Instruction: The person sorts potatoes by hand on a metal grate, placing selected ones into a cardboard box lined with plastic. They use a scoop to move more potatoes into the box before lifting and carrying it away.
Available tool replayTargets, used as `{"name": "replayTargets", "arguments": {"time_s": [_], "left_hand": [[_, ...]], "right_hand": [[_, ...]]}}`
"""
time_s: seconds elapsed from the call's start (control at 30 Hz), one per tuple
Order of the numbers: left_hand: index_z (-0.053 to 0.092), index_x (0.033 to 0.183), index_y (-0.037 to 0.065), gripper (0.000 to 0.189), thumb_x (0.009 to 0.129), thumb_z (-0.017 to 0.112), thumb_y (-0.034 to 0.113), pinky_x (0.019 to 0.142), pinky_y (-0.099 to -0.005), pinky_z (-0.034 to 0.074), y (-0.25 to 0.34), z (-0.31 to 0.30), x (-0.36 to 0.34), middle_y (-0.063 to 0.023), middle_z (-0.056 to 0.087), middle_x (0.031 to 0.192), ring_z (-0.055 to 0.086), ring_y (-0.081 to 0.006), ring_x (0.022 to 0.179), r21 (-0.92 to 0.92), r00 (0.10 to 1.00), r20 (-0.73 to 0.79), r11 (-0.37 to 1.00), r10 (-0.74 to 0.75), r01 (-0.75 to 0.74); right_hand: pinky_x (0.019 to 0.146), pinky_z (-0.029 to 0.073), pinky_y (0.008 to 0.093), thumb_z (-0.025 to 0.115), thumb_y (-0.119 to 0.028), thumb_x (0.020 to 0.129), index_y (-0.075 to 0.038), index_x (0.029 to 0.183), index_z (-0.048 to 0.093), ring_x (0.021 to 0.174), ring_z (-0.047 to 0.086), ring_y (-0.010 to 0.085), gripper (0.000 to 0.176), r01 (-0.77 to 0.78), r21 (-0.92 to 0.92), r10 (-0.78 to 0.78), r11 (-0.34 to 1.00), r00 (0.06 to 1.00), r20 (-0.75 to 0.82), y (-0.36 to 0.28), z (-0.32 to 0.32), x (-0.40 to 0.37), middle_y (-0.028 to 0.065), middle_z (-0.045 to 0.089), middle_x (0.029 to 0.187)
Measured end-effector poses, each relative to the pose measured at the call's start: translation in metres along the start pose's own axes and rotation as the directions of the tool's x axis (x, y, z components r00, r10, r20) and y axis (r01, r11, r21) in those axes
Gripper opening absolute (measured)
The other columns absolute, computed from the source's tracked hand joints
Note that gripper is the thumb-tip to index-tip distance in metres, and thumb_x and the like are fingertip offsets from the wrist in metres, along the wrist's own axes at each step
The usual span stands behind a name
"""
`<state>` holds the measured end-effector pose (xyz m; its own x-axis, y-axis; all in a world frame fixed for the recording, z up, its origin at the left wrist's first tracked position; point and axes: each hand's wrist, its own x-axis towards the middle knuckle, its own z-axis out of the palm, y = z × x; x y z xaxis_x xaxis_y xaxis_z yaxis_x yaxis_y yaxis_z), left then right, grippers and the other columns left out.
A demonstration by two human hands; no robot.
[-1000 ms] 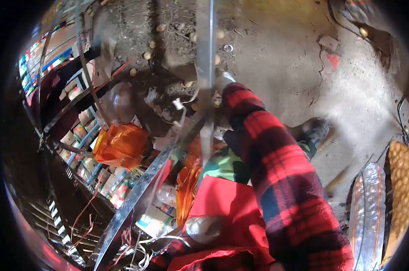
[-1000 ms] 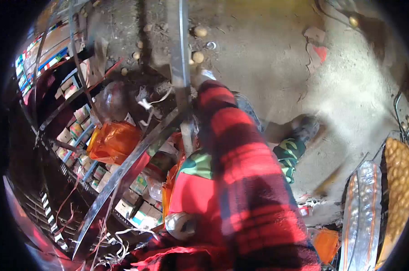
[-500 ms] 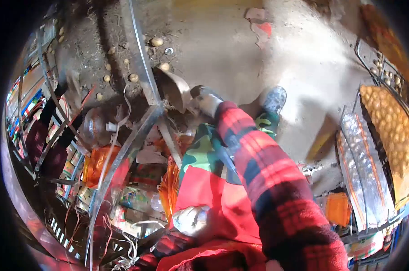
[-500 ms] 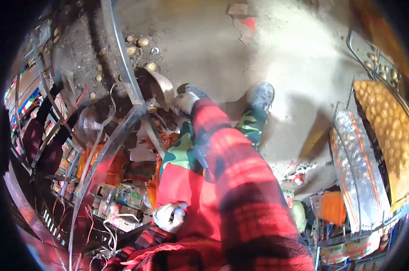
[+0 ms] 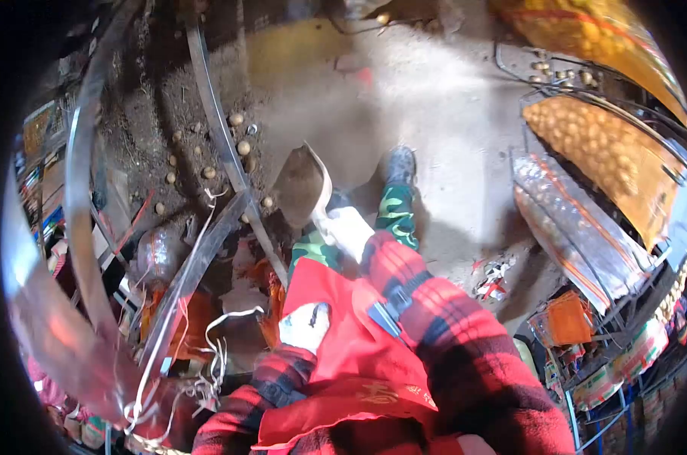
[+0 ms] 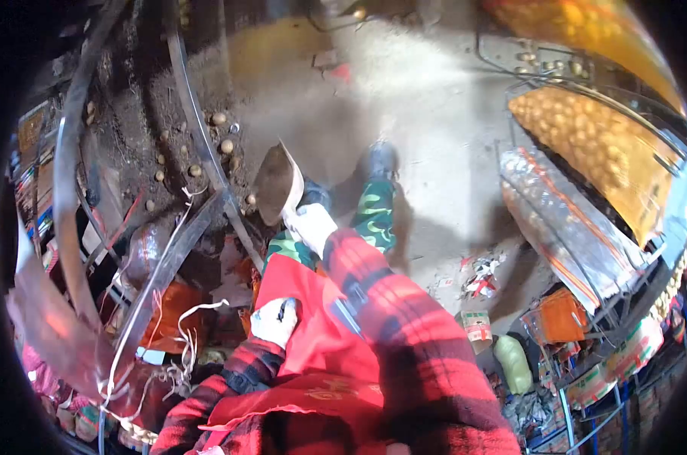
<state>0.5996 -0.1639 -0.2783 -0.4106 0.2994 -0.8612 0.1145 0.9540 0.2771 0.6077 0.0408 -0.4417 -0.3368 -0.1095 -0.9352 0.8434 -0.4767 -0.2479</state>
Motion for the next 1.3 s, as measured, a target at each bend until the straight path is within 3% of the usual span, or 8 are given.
{"name": "replayTargets", "arguments": {"time_s": [0.2, 0.3, 0.37, 0.47, 0.67, 0.8, 1.07, 1.3], "left_hand": [[0.075, 0.106, 0.01, 0.048, 0.103, 0.047, 0.049, 0.087, -0.0449, 0.054, -0.007, -0.008, 0.013, -0.0126, 0.077, 0.097, 0.072, -0.0304, 0.092, -0.201, 0.962, 0.214, 0.956, -0.169, 0.213], [0.057, 0.137, 0.013, 0.05, 0.107, 0.045, 0.051, 0.071, -0.0359, 0.053, -0.064, 0.048, 0.054, -0.0062, 0.069, 0.097, 0.066, -0.0178, 0.086, -0.893, 0.973, 0.213, 0.423, 0.089, 0.157], [0.055, 0.138, 0.009, 0.059, 0.103, 0.055, 0.056, 0.077, -0.0392, 0.056, 0.031, -0.031, -0.005, -0.0037, 0.069, 0.103, 0.067, -0.0175, 0.089, -0.87, 0.98, 0.198, 0.463, 0.011, 0.17], [0.059, 0.138, 0.009, 0.046, 0.105, 0.057, 0.042, 0.087, -0.0345, 0.054, 0.096, -0.074, -0.077, -0.0019, 0.069, 0.107, 0.064, -0.0153, 0.092, -0.996, 0.971, 0.069, 0.072, 0.228, 0.054], [0.05, 0.147, -0.001, 0.055, 0.101, 0.065, 0.025, 0.098, -0.0349, 0.05, 0.04, -0.021, -0.162, -0.014, 0.066, 0.128, 0.061, -0.0216, 0.114, -0.838, 0.87, -0.492, 0.277, -0.016, -0.469], [0.058, 0.134, -0.001, 0.044, 0.103, 0.065, 0.03, 0.084, -0.0362, 0.053, 0.047, 0.041, -0.244, -0.0119, 0.069, 0.112, 0.062, -0.0187, 0.093, -0.708, 0.535, -0.704, 0.522, -0.468, -0.475], [0.064, 0.098, 0.001, 0.045, 0.101, 0.067, 0.046, 0.069, -0.0356, 0.047, 0.021, 0.085, -0.44, -0.0036, 0.06, 0.079, 0.052, -0.0143, 0.072, -0.778, 0.468, -0.568, 0.254, -0.677, -0.575], [0.064, 0.107, 0.004, 0.049, 0.098, 0.07, 0.052, 0.072, -0.0306, 0.046, -0.044, 0.142, -0.541, 0.0005, 0.063, 0.092, 0.051, -0.0114, 0.079, -0.692, 0.51, -0.547, 0.016, -0.663, -0.722]], "right_hand": [[0.048, 0.038, 0.0272, 0.07, -0.032, 0.099, -0.006, 0.104, 0.069, 0.054, 0.047, 0.0093, 0.026, 0.133, 0.256, -0.111, 0.957, 0.989, -0.099, 0.0, -0.023, -0.206, -0.0002, 0.059, 0.078], [0.048, 0.038, 0.0252, 0.071, -0.034, 0.099, -0.008, 0.097, 0.066, 0.055, 0.048, 0.0078, 0.026, 0.198, 0.193, -0.189, 0.961, 0.98, -0.065, 0.006, -0.026, -0.297, -0.001, 0.059, 0.078], [0.049, 0.04, 0.0242, 0.073, -0.037, 0.099, -0.008, 0.1, 0.066, 0.056, 0.049, 0.0071, 0.029, 0.227, 0.182, -0.238, 0.957, 0.971, 0.038, 0.025, -0.029, -0.334, -0.0019, 0.06, 0.079], [0.053, 0.043, 0.0227, 0.074, -0.038, 0.097, -0.008, 0.107, 0.066, 0.067, 0.055, 0.0057, 0.033, 0.228, 0.125, -0.245, 0.966, 0.959, 0.143, 0.015, -0.015, -0.403, -0.0023, 0.061, 0.082], [0.078, 0.051, 0.0278, 0.075, -0.033, 0.097, -0.004, 0.113, 0.071, 0.083, 0.062, 0.0109, 0.034, 0.44, -0.386, -0.248, 0.811, 0.855, 0.456, 0.024, -0.02, -0.448, 0.001, 0.068, 0.092], [0.083, 0.052, 0.0319, 0.073, -0.028, 0.095, 0.004, 0.114, 0.07, 0.086, 0.065, 0.0149, 0.037, 0.556, -0.643, -0.221, 0.527, 0.82, 0.528, 0.042, 0.03, -0.466, 0.0072, 0.074, 0.094], [0.068, 0.049, 0.0303, 0.068, -0.026, 0.099, 0.007, 0.106, 0.069, 0.074, 0.065, 0.0177, 0.034, 0.594, -0.573, -0.06, 0.564, 0.722, 0.69, 0.102, 0.107, -0.555, 0.0083, 0.068, 0.075], [0.065, 0.052, 0.0339, 0.073, -0.032, 0.091, 0.004, 0.11, 0.066, 0.074, 0.067, 0.0203, 0.042, 0.636, -0.62, 0.096, 0.459, 0.659, 0.746, 0.145, 0.188, -0.605, 0.011, 0.07, 0.087]]}}
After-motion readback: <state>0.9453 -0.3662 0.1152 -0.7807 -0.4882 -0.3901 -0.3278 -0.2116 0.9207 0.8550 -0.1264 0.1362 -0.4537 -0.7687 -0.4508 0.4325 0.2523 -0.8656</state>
